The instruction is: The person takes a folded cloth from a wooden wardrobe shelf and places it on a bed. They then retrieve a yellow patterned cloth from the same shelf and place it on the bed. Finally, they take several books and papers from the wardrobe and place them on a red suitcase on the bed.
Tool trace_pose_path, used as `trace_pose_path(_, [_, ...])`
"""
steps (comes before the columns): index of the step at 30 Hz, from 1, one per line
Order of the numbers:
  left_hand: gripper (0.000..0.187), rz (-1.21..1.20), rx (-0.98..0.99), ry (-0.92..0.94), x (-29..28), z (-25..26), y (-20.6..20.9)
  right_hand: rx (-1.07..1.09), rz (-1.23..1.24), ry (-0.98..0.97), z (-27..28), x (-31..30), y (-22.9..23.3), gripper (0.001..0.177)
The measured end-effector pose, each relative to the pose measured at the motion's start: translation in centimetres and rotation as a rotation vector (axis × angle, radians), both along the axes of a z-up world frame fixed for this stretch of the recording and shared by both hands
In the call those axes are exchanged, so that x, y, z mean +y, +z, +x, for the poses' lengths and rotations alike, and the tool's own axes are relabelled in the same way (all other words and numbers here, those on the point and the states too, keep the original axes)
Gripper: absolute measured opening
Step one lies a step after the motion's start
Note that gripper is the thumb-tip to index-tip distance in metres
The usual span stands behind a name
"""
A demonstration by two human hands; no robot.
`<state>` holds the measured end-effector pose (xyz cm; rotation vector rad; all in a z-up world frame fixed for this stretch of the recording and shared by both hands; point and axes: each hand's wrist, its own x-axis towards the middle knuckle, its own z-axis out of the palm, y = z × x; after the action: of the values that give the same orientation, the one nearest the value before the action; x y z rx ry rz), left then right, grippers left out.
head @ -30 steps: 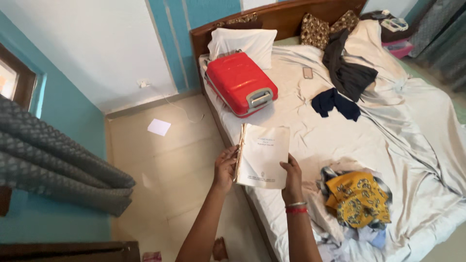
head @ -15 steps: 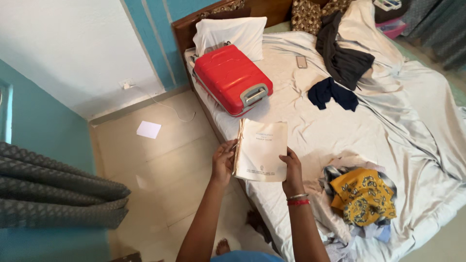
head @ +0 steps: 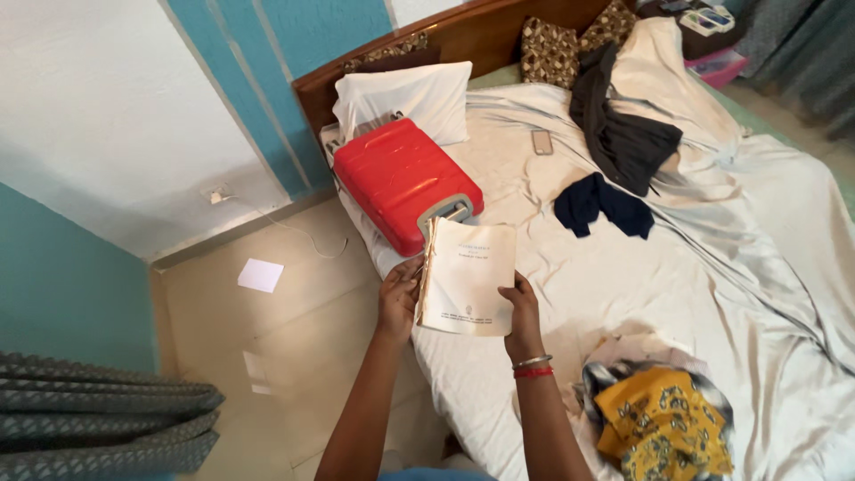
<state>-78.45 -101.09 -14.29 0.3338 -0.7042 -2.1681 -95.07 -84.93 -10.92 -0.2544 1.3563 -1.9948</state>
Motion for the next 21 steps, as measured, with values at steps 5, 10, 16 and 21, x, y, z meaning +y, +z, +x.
trace_pose_path(5, [0.041,0.044,-0.066,0.0,-1.5,-2.1,-1.1,-0.06,0.031,0.007,-1.9,-1.5,-1.1,0.05])
trace_pose_path(10, [0.033,0.052,-0.094,-0.009,-4.0,-3.2,-2.2,-0.103,0.07,0.025,-2.7,-3.7,-1.1,0.052])
trace_pose_path(16, [0.036,0.107,-0.182,-0.04,-8.8,-4.2,-3.3,-0.072,0.009,0.05,-3.4,-8.0,-1.0,0.054])
trace_pose_path(21, [0.037,0.088,-0.163,-0.092,-14.0,-5.5,-3.0,-0.026,0.03,0.064,-3.3,-12.4,1.0,0.058])
